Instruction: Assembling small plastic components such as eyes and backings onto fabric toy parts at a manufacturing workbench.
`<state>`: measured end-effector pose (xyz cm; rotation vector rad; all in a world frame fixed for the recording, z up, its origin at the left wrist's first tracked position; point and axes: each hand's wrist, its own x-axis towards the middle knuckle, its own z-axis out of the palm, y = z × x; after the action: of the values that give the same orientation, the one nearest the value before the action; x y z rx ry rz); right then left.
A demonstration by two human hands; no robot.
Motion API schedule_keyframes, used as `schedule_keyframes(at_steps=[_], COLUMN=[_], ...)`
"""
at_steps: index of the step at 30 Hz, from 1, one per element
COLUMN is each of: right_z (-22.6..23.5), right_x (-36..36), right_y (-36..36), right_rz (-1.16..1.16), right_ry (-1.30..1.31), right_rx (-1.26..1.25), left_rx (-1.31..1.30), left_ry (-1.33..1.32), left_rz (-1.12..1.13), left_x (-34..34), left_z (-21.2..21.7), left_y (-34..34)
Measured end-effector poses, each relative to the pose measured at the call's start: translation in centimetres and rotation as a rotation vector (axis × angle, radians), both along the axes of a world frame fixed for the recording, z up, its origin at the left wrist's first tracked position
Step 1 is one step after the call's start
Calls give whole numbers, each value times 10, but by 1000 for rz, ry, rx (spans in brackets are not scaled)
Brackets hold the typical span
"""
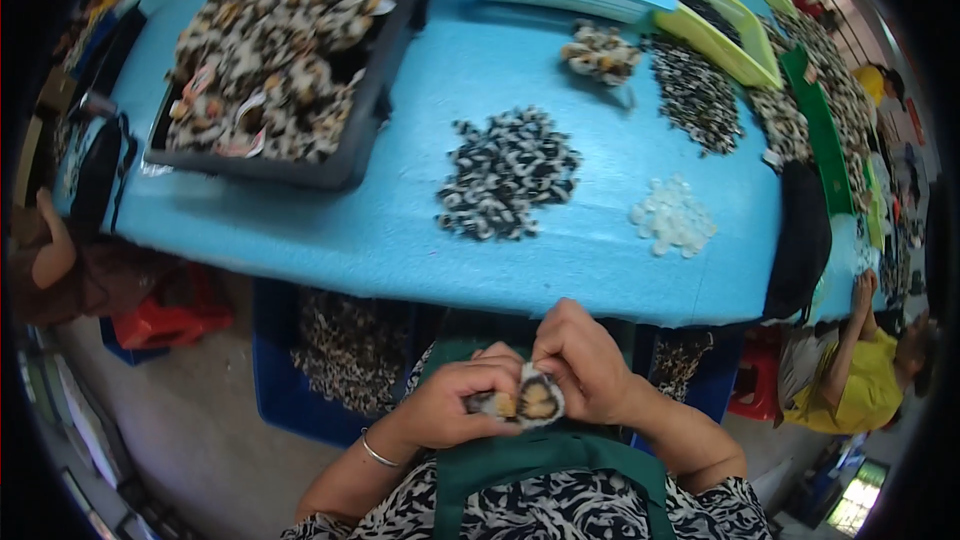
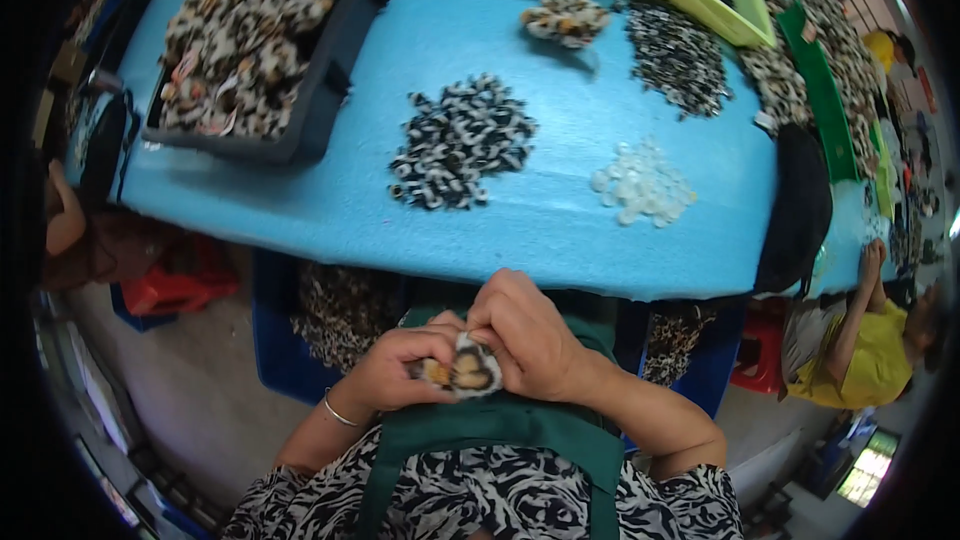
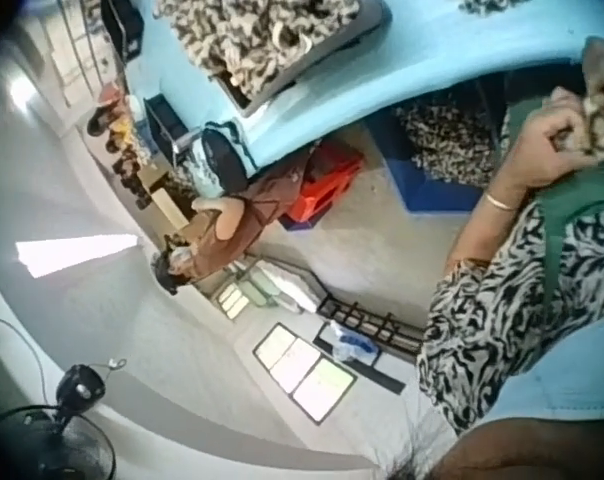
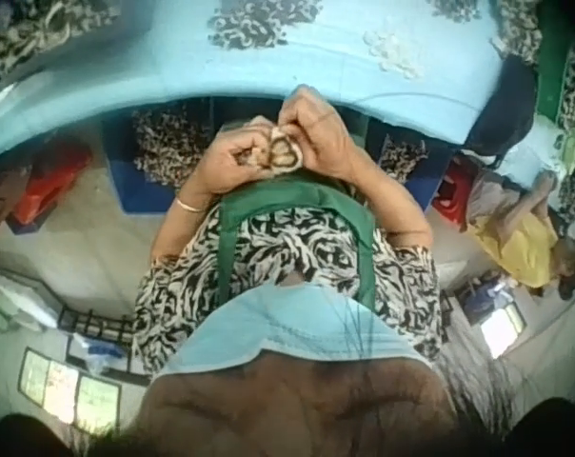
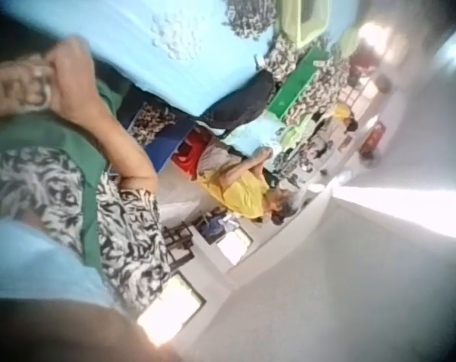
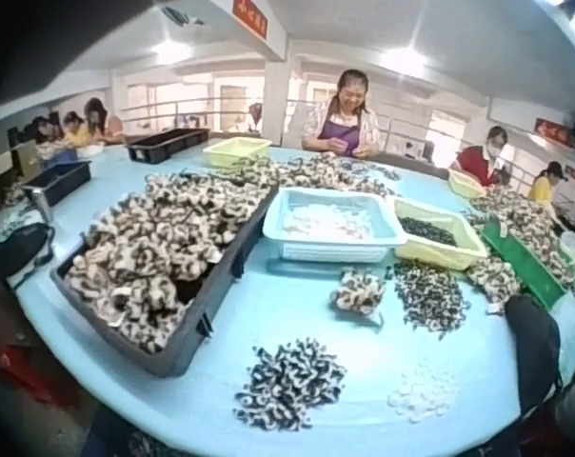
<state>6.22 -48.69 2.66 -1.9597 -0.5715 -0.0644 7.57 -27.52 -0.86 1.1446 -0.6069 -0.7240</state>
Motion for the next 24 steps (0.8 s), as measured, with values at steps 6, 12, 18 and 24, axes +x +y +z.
schedule_keyframes(at_steps=[6, 12, 18, 24], right_z=[6, 25, -28, 53], right_x=[47, 200, 255, 202], right_y=[-17, -108, -156, -141], right_rz=[155, -330, -300, -538], right_ry=[-43, -553, -444, -106], right_rx=[-316, -950, -832, -37], left_rx=[451, 1121, 1816, 1014], left_ry=[-503, -659, -495, -421], left_rz=[254, 654, 345, 402], left_x=[10, 0, -52, -22], left_z=[6, -44, -153, -76], left_y=[43, 118, 205, 122])
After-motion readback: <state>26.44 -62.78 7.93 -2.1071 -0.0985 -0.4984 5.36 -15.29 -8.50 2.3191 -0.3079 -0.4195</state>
